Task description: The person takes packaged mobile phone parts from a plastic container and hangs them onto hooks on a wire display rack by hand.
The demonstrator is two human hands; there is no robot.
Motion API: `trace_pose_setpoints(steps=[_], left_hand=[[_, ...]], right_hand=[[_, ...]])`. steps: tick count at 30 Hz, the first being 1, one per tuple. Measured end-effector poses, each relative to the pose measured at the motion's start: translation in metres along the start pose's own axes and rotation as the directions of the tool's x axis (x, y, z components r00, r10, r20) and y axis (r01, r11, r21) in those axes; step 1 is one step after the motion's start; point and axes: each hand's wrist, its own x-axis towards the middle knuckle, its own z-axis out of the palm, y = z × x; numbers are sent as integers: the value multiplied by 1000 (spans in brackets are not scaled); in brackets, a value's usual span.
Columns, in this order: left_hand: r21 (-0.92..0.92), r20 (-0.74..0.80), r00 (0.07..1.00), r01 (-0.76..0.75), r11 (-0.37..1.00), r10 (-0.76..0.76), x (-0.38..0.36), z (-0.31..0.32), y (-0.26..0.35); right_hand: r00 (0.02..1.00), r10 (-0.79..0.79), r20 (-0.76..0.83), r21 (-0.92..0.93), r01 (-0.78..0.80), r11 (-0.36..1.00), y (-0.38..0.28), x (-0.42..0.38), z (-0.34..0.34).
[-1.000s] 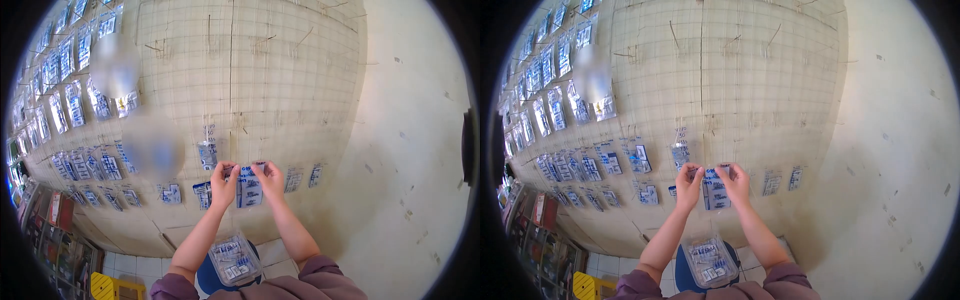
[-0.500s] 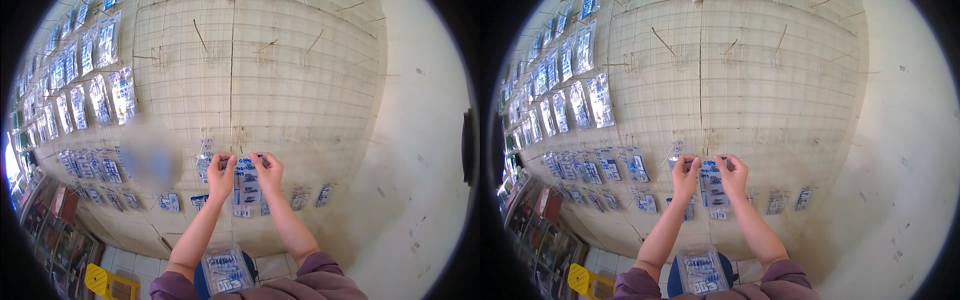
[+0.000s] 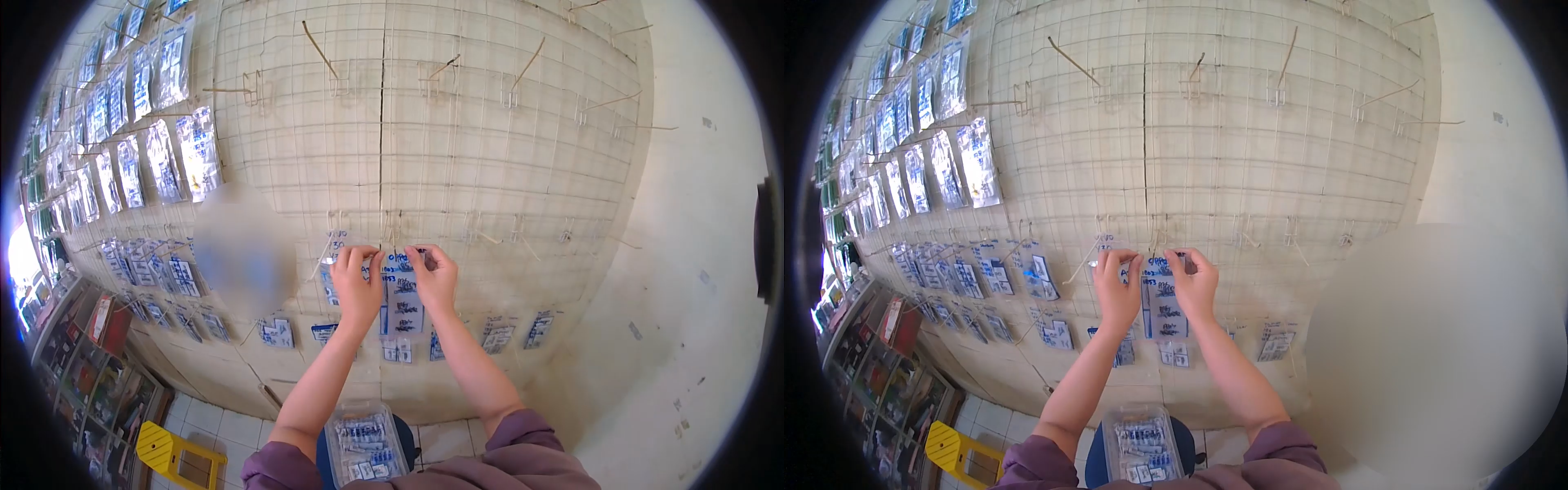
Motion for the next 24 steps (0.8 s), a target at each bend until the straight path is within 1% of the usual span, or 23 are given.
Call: trace_pose_setpoints(steps=[1,2,3,4,5,6,7,9,11,13,14,15,16,17,18,19,20,21,22,23,24], left_hand=[[1,-1,1000,-3,1000,3,2,3,0],[92,-45,998,-50,995,54,5,7,1],[184,-84,991,-91,979,108,7,11,1],[184,-88,990,-93,979,110,9,15,0],[223,-85,991,-85,971,106,11,19,-2],[263,-85,991,-77,962,102,12,22,-4],[263,-91,990,-78,962,105,14,26,-6],[246,-81,995,-33,969,54,15,30,-13],[268,-70,996,-38,963,58,13,35,-18],[291,-58,996,-42,956,61,14,36,-19],[346,-73,991,-79,935,110,15,37,-19],[402,-86,983,-113,909,160,17,38,-19],[404,-91,983,-113,908,163,19,40,-20],[451,-83,979,-131,883,188,20,43,-21],[496,-74,974,-149,855,213,21,45,-23],[499,-77,973,-149,854,215,22,49,-26],[526,-45,977,-153,836,208,22,53,-31],[553,-13,980,-158,818,198,23,55,-32],[553,-12,980,-159,818,198,23,57,-34],[558,-8,981,-158,815,195,24,59,-37],[563,1,982,-156,812,188,21,59,-37]], right_hand=[[1000,-13,-10,-21,13,1000,5,5,1],[1000,-18,-10,-19,17,1000,12,10,3],[997,-73,-18,-25,72,997,18,15,5],[992,-127,-25,-30,127,992,24,20,7],[991,-132,-23,-28,131,991,29,23,8],[991,-133,-22,-74,131,989,31,25,9],[991,-135,-20,-121,132,984,32,28,10],[992,-127,-29,-105,123,987,35,31,9],[993,-114,-38,-90,110,990,38,33,7],[979,-195,-52,-200,181,963,44,38,6],[979,-198,-50,-197,185,963,47,41,7],[976,-211,-46,-240,194,951,49,45,8],[974,-224,-42,-283,203,937,51,48,9],[973,-228,-39,-281,208,937,52,51,9],[964,-266,-30,-418,230,879,53,52,10],[953,-301,-16,-547,244,801,53,54,10],[953,-303,-15,-544,247,802,54,56,11],[953,-302,6,-582,249,774,55,57,11],[954,-298,26,-619,249,744,56,58,11],[955,-297,25,-619,248,745,58,58,12],[943,-332,17,-652,263,711,57,56,11]])
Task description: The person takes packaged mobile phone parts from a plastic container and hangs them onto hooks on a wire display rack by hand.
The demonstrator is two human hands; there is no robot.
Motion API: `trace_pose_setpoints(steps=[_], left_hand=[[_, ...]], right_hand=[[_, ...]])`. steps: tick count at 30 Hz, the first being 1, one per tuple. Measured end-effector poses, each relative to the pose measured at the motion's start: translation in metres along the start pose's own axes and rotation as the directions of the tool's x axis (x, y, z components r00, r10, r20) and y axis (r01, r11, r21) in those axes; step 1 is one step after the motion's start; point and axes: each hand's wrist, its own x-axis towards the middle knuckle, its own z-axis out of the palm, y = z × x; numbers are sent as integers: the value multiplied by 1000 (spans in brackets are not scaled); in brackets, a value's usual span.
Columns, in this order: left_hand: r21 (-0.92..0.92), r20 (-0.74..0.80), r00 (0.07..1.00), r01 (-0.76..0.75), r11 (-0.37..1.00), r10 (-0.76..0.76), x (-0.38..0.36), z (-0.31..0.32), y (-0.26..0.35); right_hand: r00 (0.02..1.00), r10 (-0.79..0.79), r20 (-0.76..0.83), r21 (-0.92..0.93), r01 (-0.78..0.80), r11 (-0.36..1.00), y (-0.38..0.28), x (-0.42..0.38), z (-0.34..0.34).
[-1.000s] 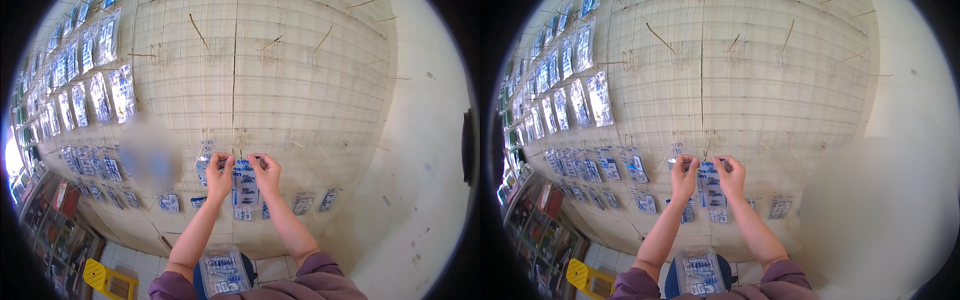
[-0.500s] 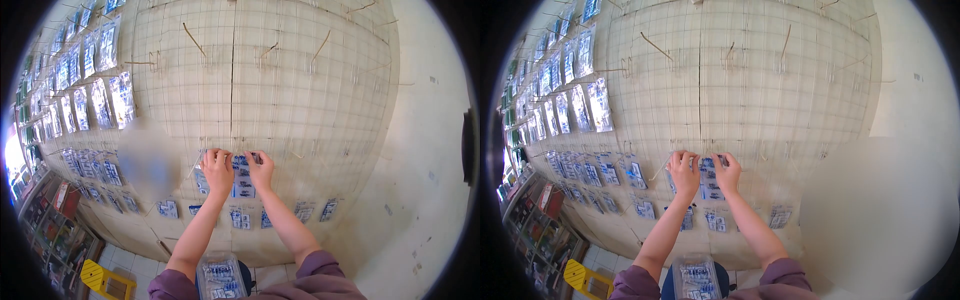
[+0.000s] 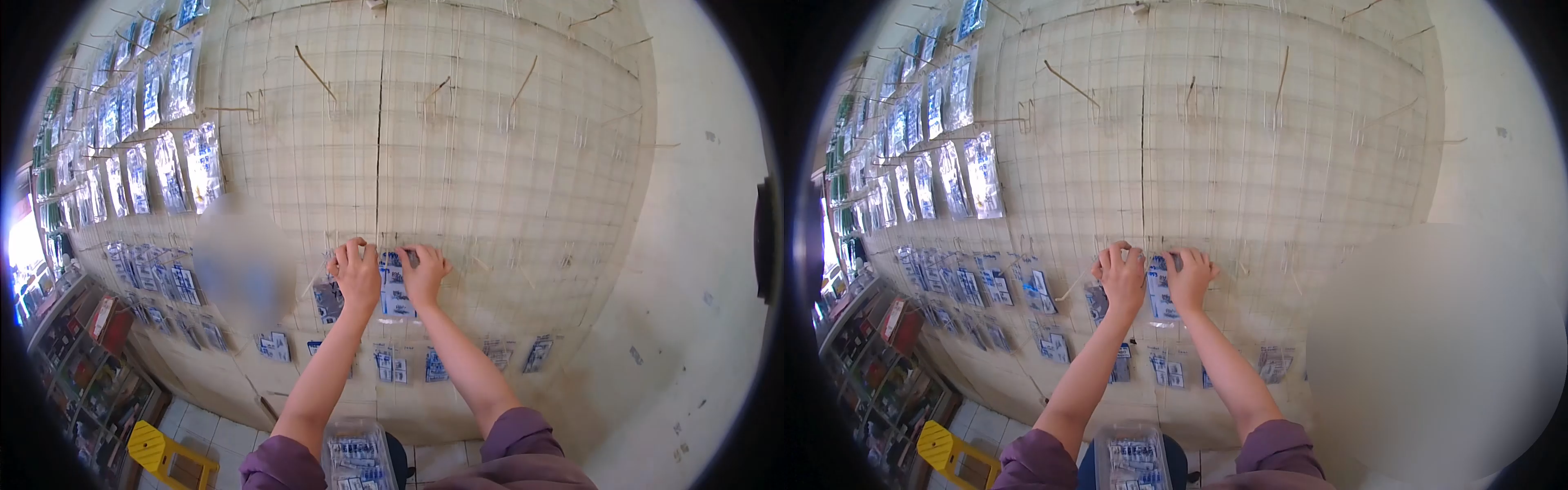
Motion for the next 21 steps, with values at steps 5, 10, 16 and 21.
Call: trace_pose_setpoints(steps=[5,10,16,21], left_hand=[[-80,-8,999,33,996,-33,-46,-26,3],[-204,106,994,40,978,-19,-127,-59,-8],[-375,413,888,-36,926,201,-235,-89,-57],[-515,611,689,-29,857,390,-313,-117,-118]], right_hand=[[990,40,-133,-1,-41,999,-10,-43,-14],[972,228,-65,280,-201,939,-27,-122,-35],[959,271,83,158,-281,946,-22,-242,-33],[914,371,168,-83,-361,929,-26,-354,-25]])
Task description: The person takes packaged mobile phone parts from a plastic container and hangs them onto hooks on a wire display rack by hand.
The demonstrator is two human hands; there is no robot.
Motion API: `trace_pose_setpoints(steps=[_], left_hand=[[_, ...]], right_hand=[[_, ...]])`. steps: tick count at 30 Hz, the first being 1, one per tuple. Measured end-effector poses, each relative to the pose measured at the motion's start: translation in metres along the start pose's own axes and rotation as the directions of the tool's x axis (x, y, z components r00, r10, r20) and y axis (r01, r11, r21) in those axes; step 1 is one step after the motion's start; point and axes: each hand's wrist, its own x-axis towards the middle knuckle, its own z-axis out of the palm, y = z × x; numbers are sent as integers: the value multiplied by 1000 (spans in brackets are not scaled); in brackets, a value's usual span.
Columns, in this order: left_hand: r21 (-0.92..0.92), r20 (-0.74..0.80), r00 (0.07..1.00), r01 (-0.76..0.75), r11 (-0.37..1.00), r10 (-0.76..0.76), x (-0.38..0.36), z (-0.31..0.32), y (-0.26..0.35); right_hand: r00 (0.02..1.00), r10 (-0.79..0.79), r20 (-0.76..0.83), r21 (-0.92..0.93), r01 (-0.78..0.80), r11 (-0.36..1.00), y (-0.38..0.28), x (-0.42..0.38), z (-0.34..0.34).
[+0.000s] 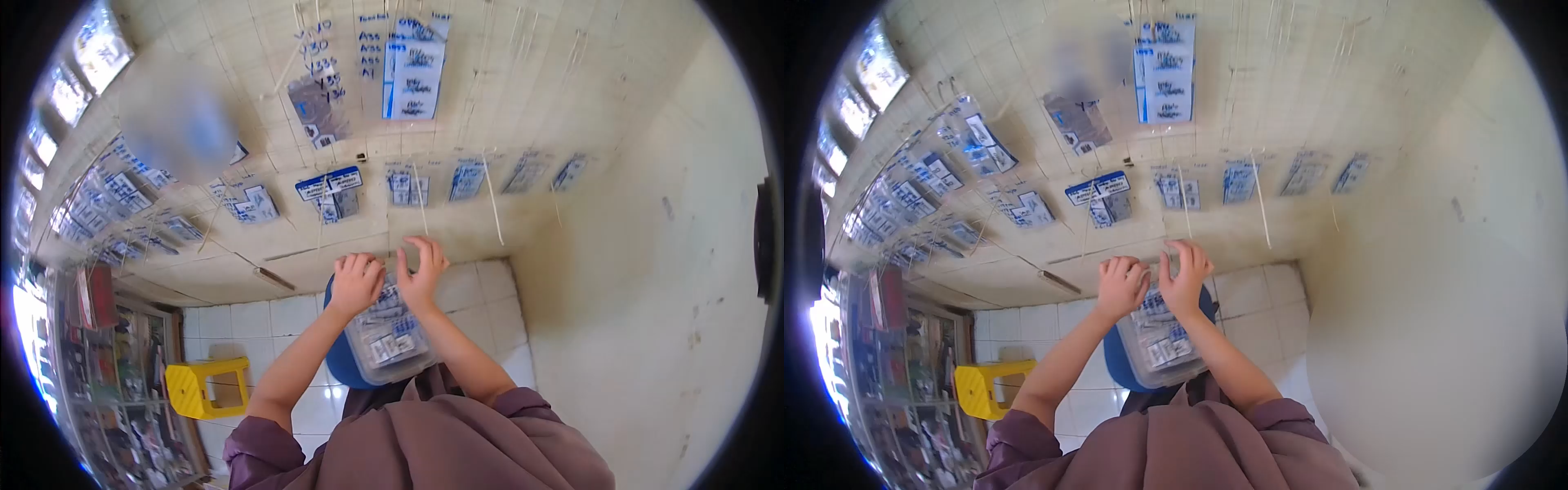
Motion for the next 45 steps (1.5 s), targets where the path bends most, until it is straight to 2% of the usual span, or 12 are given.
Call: trace_pose_setpoints(steps=[2,9,15,17,20,23,26,32,36,38,41,45], left_hand=[[-99,178,983,-23,995,40,-30,9,-15],[-212,288,954,-18,977,81,-65,32,-45],[-167,570,820,55,984,51,-111,114,-53],[-99,661,749,145,984,-44,-128,141,-53],[-36,721,684,198,980,-112,-144,175,-55],[31,784,589,274,961,-194,-149,193,-52],[63,729,647,261,963,-223,-149,196,-48],[70,728,636,302,951,-255,-144,201,-50],[30,719,649,329,944,-249,-150,201,-55],[-47,529,797,370,928,-291,-152,194,-49],[-3,586,715,471,882,-380,-139,171,-41],[-19,581,753,391,920,-308,-127,142,-38]], right_hand=[[997,-78,-29,-157,72,985,0,-30,8],[990,-10,-140,-216,-21,976,3,-51,18],[951,307,-19,-253,-302,919,72,-144,44],[725,686,53,28,-688,725,110,-192,69],[535,830,155,361,-813,457,172,-257,112],[386,916,107,449,-841,302,178,-271,141],[247,937,246,325,-932,160,185,-275,141],[324,922,211,505,-844,180,180,-280,144],[314,920,234,465,-867,178,178,-281,139],[330,919,214,427,-878,216,179,-282,139],[305,934,185,378,-900,219,171,-277,137],[309,936,167,321,-915,245,151,-257,126]])
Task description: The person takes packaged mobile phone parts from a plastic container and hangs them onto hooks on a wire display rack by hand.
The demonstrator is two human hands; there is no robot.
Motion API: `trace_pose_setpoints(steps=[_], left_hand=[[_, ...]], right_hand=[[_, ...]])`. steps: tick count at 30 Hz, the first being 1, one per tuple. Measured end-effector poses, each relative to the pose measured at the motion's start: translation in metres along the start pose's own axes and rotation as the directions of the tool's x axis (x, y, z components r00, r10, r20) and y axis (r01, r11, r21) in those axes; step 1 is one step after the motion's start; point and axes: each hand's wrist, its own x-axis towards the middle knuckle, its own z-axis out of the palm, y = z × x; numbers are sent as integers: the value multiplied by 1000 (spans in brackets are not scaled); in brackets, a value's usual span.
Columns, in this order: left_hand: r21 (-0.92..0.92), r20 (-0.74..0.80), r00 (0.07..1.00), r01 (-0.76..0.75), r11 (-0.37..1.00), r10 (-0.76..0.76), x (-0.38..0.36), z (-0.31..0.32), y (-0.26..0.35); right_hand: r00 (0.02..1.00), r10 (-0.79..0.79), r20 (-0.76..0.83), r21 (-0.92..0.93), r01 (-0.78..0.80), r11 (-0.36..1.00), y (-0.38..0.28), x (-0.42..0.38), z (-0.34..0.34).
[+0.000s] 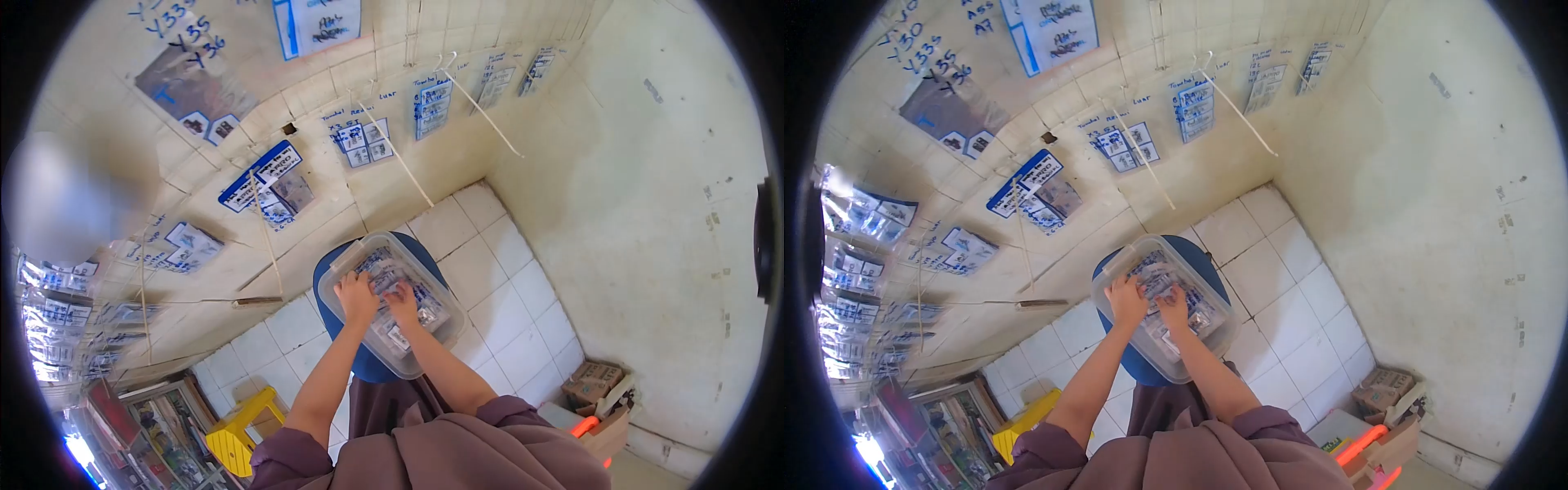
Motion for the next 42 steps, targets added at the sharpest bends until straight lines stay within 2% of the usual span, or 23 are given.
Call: trace_pose_setpoints(steps=[2,3,5,9,11,12,14,15,17,18,20,21,24,25,27,31,33,34,36,40,42], left_hand=[[-117,-73,997,31,993,-39,-4,-13,4],[-118,-86,996,26,993,-36,-6,-22,8],[-224,-166,981,63,972,-102,-12,-42,16],[-246,-337,941,-70,967,-18,-21,-62,18],[-511,-143,986,0,860,-85,-23,-61,17],[-518,-174,982,-28,855,-74,-27,-67,22],[-644,-29,997,31,764,-65,-33,-81,33],[-649,-67,996,-1,761,-55,-36,-86,37],[-711,86,995,20,703,59,-36,-98,48],[-714,52,997,-7,700,63,-38,-119,65],[-779,168,986,130,613,5,-55,-170,109],[-917,-7,996,-40,397,85,-53,-160,118],[-930,-161,982,-186,316,103,-48,-156,154],[-928,-177,980,-198,315,95,-50,-157,171],[-957,-179,984,-179,228,21,-57,-163,210],[-953,-191,981,-174,248,-44,-63,-161,282],[-935,-224,974,-205,291,-35,-57,-162,313],[-933,-230,972,-208,294,-42,-53,-165,328],[-927,-318,948,-307,217,-16,-49,-171,356],[-888,-396,918,-381,258,-8,-43,-206,395],[-870,-445,895,-430,243,-9,-39,-227,400]], right_hand=[[994,-111,5,69,110,991,-17,-9,0],[992,-123,9,72,122,990,-25,-12,-2],[975,-215,62,205,198,958,-45,-16,-9],[917,-356,180,237,311,921,-101,-32,-31],[953,-247,177,236,202,950,-140,-52,-41],[943,-281,179,240,235,942,-154,-57,-47],[873,-379,307,259,306,916,-176,-64,-57],[881,-363,304,249,295,923,-197,-81,-61],[832,-426,356,248,355,901,-220,-94,-73],[798,-451,401,240,383,892,-230,-100,-81],[759,-484,435,216,434,875,-249,-113,-100],[740,-492,458,188,460,868,-259,-119,-111],[645,-532,548,242,487,839,-287,-128,-150],[632,-536,559,242,494,835,-295,-125,-167],[590,-517,621,193,524,830,-314,-117,-200],[543,-492,681,135,567,813,-350,-106,-264],[475,-568,672,237,589,773,-378,-103,-286],[467,-567,678,240,588,772,-393,-103,-293],[386,-658,647,297,667,683,-422,-106,-304],[355,-680,641,323,679,659,-475,-115,-301],[276,-775,568,398,732,553,-489,-117,-288]])
